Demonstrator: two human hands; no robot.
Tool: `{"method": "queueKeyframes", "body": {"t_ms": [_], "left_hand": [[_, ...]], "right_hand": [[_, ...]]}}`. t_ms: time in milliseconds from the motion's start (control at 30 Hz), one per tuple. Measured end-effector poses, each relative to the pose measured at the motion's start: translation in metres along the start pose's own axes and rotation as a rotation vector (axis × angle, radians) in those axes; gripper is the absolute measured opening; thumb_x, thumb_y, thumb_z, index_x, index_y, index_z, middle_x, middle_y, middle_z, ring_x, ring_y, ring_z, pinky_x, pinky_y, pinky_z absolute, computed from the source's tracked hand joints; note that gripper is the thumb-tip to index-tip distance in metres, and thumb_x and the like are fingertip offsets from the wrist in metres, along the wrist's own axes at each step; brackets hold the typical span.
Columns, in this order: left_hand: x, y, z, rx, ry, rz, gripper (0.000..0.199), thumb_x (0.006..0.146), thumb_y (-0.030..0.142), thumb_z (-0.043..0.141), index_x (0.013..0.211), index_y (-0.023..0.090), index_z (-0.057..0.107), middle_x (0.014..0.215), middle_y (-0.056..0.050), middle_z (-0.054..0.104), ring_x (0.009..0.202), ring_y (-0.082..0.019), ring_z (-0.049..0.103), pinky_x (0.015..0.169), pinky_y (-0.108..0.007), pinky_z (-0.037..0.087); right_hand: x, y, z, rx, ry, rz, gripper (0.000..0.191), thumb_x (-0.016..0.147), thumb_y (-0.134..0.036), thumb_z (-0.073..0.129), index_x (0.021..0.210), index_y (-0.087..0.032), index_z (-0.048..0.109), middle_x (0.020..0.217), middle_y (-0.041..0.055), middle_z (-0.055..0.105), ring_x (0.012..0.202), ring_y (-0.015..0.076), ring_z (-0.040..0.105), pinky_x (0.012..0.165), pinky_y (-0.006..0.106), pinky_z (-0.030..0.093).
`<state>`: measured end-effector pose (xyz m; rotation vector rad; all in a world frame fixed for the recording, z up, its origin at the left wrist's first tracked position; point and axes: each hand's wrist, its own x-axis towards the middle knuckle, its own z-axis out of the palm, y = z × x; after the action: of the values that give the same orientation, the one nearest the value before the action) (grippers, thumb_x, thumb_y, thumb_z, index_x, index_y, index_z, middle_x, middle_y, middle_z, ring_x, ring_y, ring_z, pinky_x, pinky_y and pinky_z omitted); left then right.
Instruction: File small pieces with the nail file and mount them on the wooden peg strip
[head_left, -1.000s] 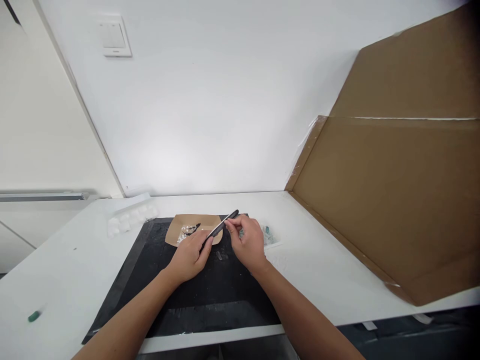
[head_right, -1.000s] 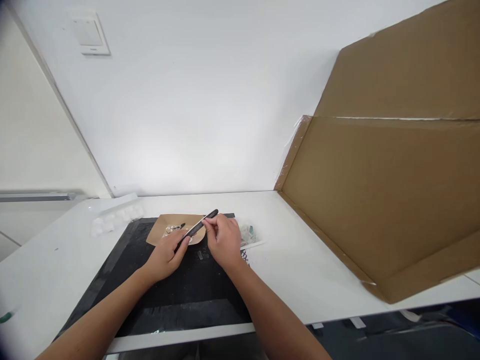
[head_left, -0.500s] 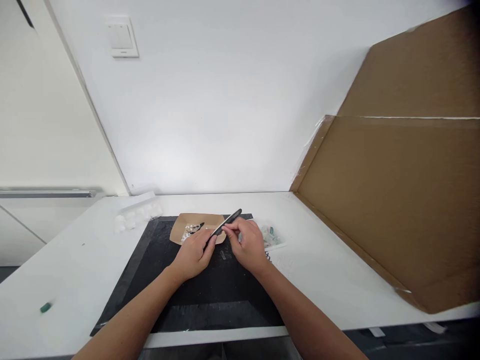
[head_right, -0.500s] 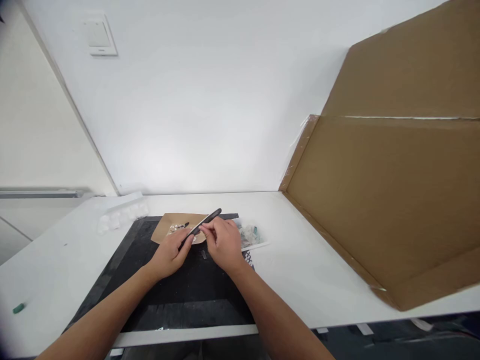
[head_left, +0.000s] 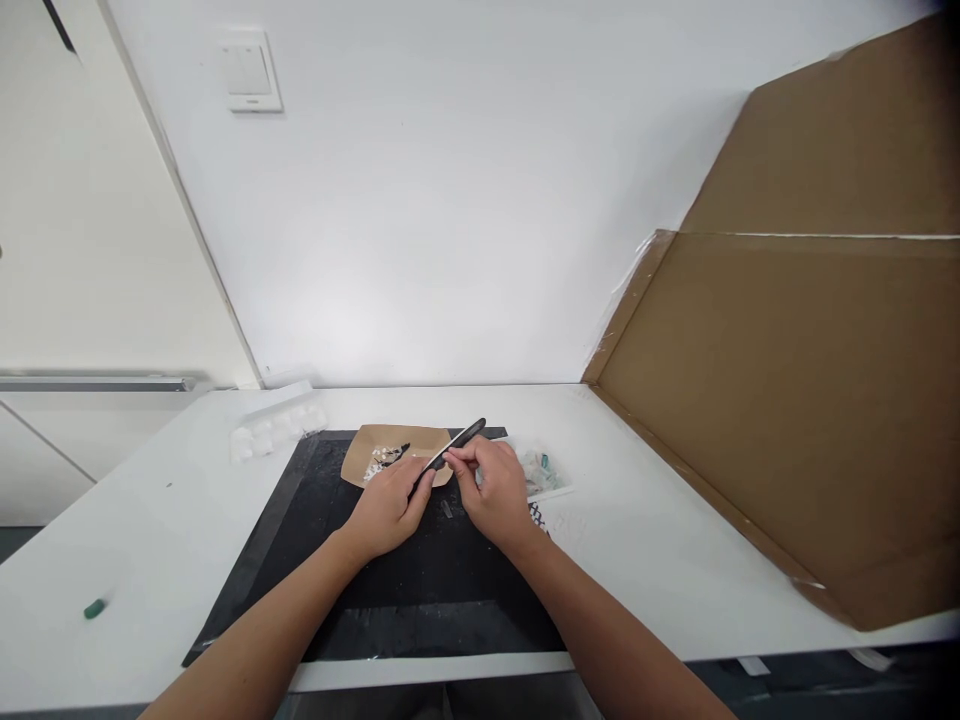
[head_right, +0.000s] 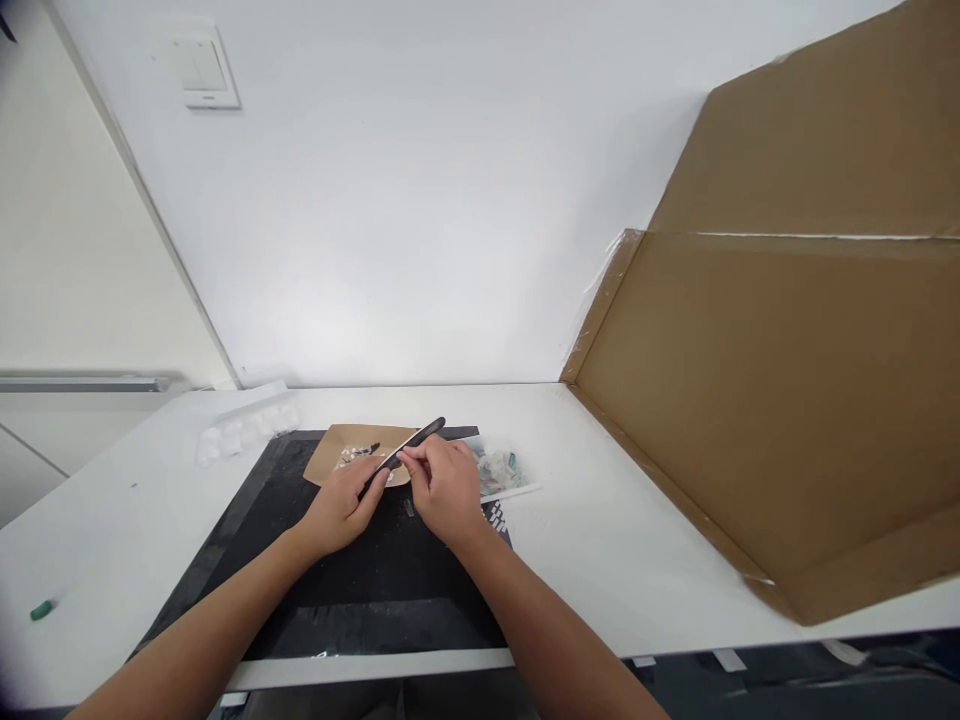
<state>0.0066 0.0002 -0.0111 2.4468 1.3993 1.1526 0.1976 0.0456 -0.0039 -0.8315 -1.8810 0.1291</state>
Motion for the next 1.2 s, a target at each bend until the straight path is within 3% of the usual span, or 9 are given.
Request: {"method": "queueKeyframes", "body": {"t_ms": [200,467,700,933,1200], "left_hand": [[-0.001,0.001,0.001,0.005,-0.007,0.018,0.026,0.109,0.027,0.042,0.121,0.019,0.063,0.108,-0.011,0.074,0.099,-0.025,0.070,0.090,-0.039,0.056],[0.000,-0.003,0.001,0.011,0.003,0.006,0.027,0.109,0.028,0.042,0.124,0.018,0.063,0.108,-0.011,0.074,0.098,-0.026,0.070,0.088,-0.040,0.055],[0.000,0.001,0.001,0.019,-0.009,0.023,0.025,0.109,0.027,0.042,0.121,0.019,0.063,0.107,-0.011,0.074,0.099,-0.025,0.070,0.088,-0.039,0.055],[0.000,0.000,0.000,0.037,-0.002,0.022,0.026,0.109,0.027,0.042,0.122,0.018,0.063,0.108,-0.011,0.074,0.101,-0.026,0.071,0.089,-0.040,0.056],[-0.001,0.000,0.002,0.037,0.004,0.042,0.025,0.109,0.026,0.043,0.125,0.019,0.061,0.109,-0.011,0.074,0.101,-0.025,0.071,0.089,-0.038,0.056]], "right_hand": [[0.005,0.009,-0.006,-0.033,0.099,0.073,0.019,0.104,-0.034,0.059,0.090,-0.022,0.065,0.081,0.0012,0.072,0.072,0.0190,0.065,0.082,0.037,0.043],[-0.001,0.000,0.002,0.014,-0.003,-0.017,0.019,0.104,-0.033,0.060,0.088,-0.023,0.065,0.075,-0.0016,0.069,0.071,0.0170,0.065,0.081,0.035,0.043],[0.003,0.005,-0.004,-0.010,0.091,0.078,0.017,0.103,-0.033,0.060,0.091,-0.022,0.065,0.082,0.0015,0.072,0.074,0.0191,0.066,0.082,0.037,0.044],[-0.003,-0.003,0.000,0.053,-0.005,0.066,0.020,0.103,-0.035,0.061,0.087,-0.023,0.065,0.080,0.0005,0.071,0.070,0.0165,0.066,0.068,0.030,0.048],[0.001,-0.001,-0.006,0.048,0.061,0.125,0.019,0.102,-0.035,0.062,0.088,-0.023,0.066,0.083,0.0021,0.073,0.073,0.0179,0.067,0.072,0.031,0.050]]}}
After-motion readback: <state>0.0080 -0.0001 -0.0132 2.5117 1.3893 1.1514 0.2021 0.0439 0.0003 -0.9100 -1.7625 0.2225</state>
